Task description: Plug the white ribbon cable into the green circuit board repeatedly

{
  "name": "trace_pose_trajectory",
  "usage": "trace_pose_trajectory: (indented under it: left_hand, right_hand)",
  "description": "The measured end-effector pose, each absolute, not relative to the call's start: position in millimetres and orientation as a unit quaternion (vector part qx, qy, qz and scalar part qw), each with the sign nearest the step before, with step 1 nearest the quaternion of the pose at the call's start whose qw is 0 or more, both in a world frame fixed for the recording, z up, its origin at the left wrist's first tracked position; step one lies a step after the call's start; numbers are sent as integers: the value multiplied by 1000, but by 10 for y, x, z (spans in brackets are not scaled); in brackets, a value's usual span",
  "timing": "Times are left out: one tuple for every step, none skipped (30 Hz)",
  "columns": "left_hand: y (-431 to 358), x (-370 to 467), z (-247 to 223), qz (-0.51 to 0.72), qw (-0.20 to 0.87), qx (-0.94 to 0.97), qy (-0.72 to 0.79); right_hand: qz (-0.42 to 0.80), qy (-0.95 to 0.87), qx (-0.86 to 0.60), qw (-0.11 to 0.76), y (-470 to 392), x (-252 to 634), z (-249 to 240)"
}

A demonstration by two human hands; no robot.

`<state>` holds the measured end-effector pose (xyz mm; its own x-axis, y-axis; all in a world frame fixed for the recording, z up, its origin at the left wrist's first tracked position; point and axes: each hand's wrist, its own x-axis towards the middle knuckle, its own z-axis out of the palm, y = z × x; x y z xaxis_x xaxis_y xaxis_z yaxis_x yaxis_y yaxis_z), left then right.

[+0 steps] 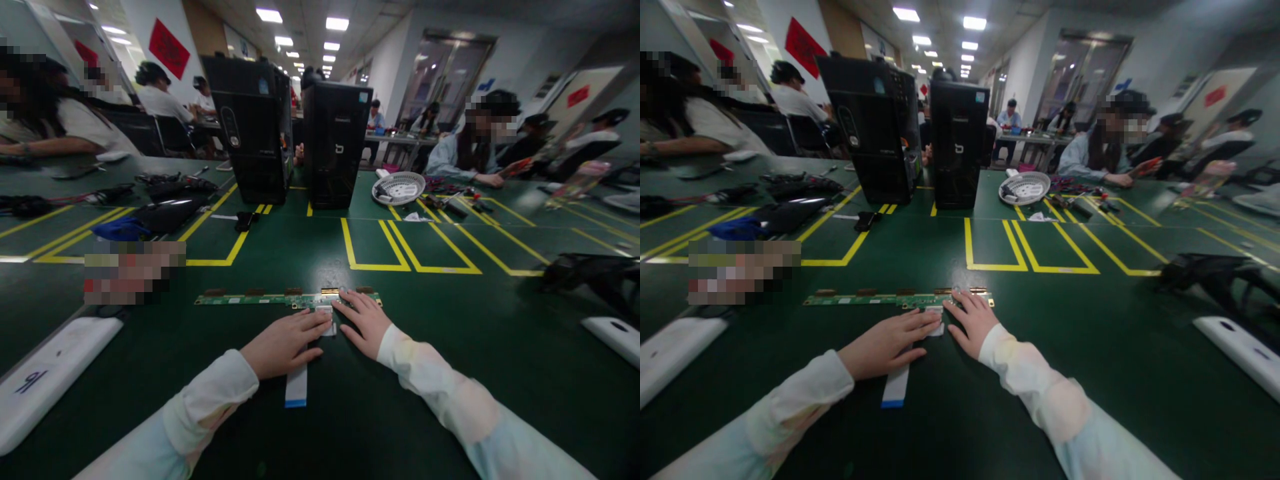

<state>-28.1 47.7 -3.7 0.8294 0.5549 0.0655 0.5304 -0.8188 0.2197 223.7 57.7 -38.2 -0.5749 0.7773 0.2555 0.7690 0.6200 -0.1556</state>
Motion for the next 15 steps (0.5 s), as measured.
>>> trace_pose_trajectory:
  left_hand:
    - [466,-274,-39,65,93,951,289]
    - [454,-266,-43,68,89,949,295]
    - [442,-257,-49,71,86,947,301]
    - [431,-249,-57,76,84,945,307]
    - [423,-242,-68,80,83,944,310]
    - [416,-237,-80,85,82,942,313]
    - [412,-233,-91,90,82,942,313]
    - [409,-230,-101,94,82,942,312]
    - [408,-228,-108,98,83,941,312]
    - [408,-228,-111,102,84,941,311]
    - [411,-228,-110,104,86,941,311]
    - [416,-230,-103,104,89,940,311]
    - [424,-234,-93,100,92,941,311]
    - [436,-241,-80,96,95,941,310]
    - [451,-250,-66,89,99,942,307]
  right_hand:
    - [14,-887,-435,154,577,2238,-382]
    - [14,-887,-435,156,577,2240,-383]
    - [14,-886,-435,159,578,2240,-384]
    - [14,-885,-436,160,579,2241,-384]
    - [14,-885,-437,162,580,2240,-385]
    - [14,-884,-437,163,581,2240,-386]
    - [14,-884,-437,164,582,2239,-388]
    - [15,-885,-436,164,583,2239,-390]
    - [15,-885,-436,164,584,2239,-392]
    - [15,-885,-436,164,586,2241,-396]
    - [15,-885,-436,164,588,2244,-400]
    - [16,-885,-436,164,590,2247,-405]
    - [16,-885,-436,163,593,2252,-409]
    - [17,-885,-436,163,595,2256,-414]
    - [18,-885,-435,163,598,2260,-419]
